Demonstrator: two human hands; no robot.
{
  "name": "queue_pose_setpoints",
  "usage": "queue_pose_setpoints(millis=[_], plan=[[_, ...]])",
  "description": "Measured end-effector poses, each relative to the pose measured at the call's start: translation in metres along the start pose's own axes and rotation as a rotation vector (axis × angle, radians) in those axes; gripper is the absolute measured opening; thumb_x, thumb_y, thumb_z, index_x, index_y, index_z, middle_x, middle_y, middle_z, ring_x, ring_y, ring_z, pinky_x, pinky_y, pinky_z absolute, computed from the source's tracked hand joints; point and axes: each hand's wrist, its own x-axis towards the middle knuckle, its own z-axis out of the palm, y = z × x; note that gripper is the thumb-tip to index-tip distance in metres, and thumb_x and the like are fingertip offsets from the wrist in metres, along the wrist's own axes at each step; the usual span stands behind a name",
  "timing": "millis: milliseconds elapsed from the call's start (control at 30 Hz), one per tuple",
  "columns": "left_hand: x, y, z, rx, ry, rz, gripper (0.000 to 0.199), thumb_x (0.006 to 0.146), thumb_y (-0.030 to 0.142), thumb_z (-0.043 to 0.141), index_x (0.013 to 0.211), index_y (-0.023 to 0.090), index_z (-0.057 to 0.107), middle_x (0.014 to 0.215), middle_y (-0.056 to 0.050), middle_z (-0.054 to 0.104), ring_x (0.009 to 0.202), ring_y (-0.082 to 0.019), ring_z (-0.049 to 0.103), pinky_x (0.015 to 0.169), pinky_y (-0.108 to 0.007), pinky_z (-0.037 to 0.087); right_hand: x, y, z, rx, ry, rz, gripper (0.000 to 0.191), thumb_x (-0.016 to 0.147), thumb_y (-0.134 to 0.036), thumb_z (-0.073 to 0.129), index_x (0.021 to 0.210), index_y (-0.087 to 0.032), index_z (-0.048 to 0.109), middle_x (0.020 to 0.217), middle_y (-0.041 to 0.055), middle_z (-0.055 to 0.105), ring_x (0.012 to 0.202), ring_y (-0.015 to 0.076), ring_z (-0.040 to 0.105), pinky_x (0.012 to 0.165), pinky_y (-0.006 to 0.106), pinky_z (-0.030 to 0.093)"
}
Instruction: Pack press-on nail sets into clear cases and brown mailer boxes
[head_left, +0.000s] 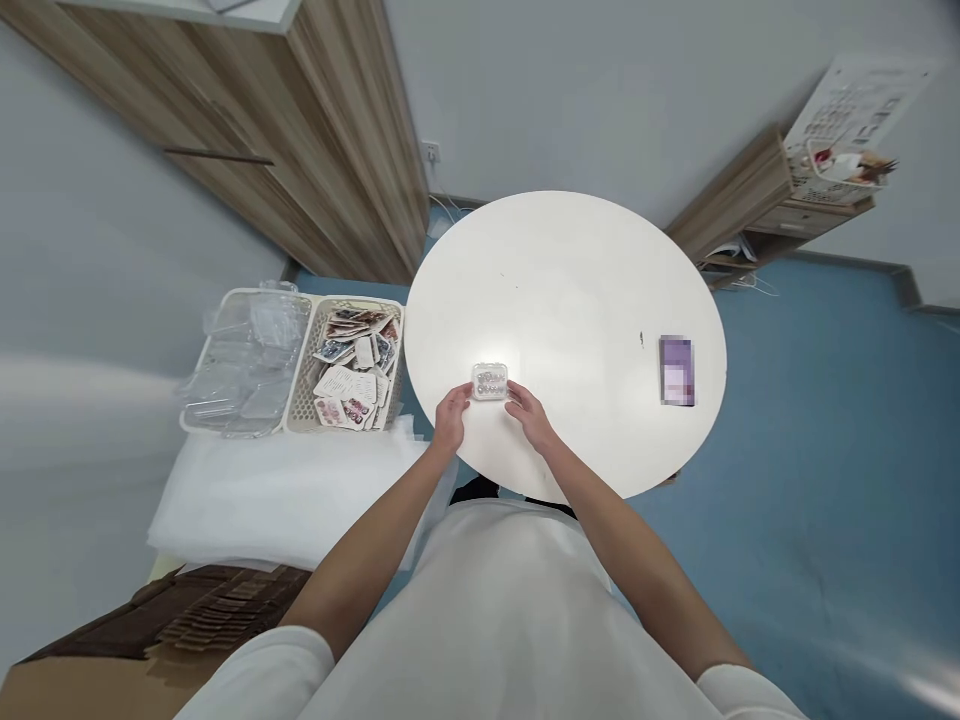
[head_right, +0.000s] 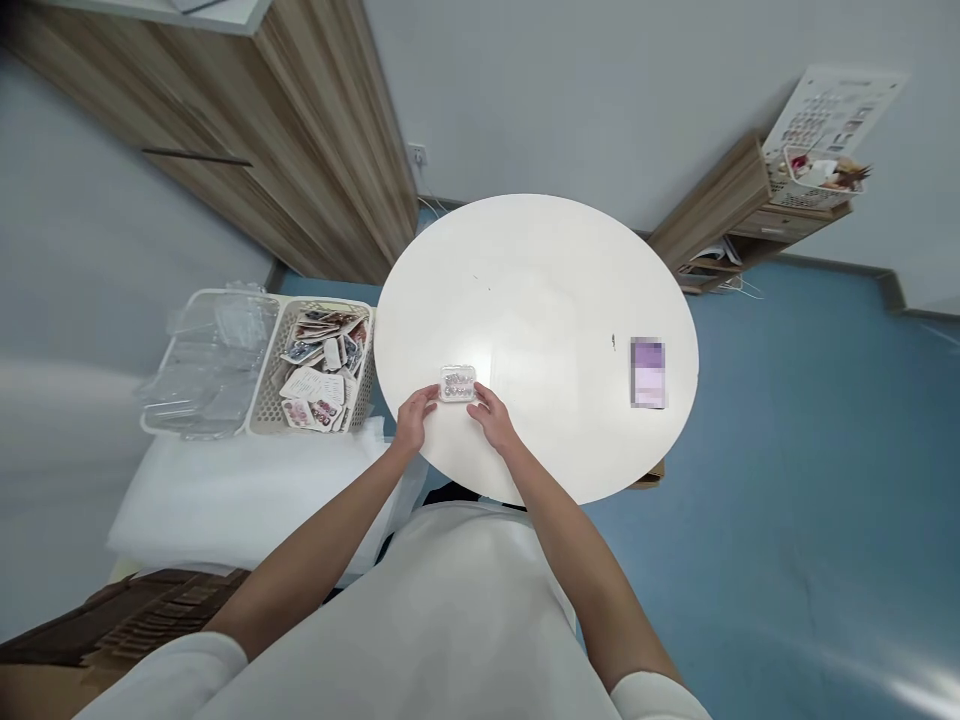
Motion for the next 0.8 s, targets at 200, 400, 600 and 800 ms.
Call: queue_pose_setpoints(millis=[200,400,600,800], plan=[[-0.008,0.007,0.044,0.069,-0.219,-0.007,0.045,0.082,0.046,0.034,0.107,0.015,0.056,0.112,-0.01,0.057,0.102,-0.02,0.053,0.087,-0.037,0.041,-0.031,0.007,-0.067,-0.008,0.049,-0.035,0.044,0.071,-0.037,0.055,0.113,-0.025,0.051,0.124,0.0052,0.049,0.113,0.0208,0.046,0.093,0.039,0.038],[-0.019,0.005,0.086,0.138,-0.339,-0.059,0.043,0.083,0.045,0.033,0.105,0.017,0.057,0.112,-0.009,0.057,0.102,-0.02,0.054,0.086,-0.038,0.042,-0.049,0.017,-0.122,-0.122,0.033,-0.031,0.041,0.072,-0.033,0.055,0.112,-0.025,0.052,0.118,0.0059,0.054,0.109,0.0213,0.051,0.091,0.041,0.041],[-0.028,0.0,0.124,0.201,-0.266,-0.091,0.041,0.083,0.044,0.035,0.104,0.017,0.058,0.112,-0.009,0.058,0.102,-0.02,0.054,0.087,-0.038,0.042,-0.049,0.029,-0.148,-0.13,0.049,-0.02,0.044,0.071,-0.031,0.054,0.114,-0.021,0.051,0.123,0.0078,0.05,0.109,0.0202,0.05,0.092,0.039,0.041],[-0.033,0.002,0.142,0.269,-0.211,-0.085,0.041,0.084,0.044,0.032,0.105,0.019,0.056,0.115,-0.006,0.056,0.106,-0.019,0.051,0.088,-0.035,0.041,-0.038,0.037,-0.161,-0.312,-0.006,-0.074,0.044,0.074,-0.032,0.049,0.117,-0.021,0.047,0.126,0.0075,0.047,0.111,0.0194,0.048,0.091,0.039,0.041]])
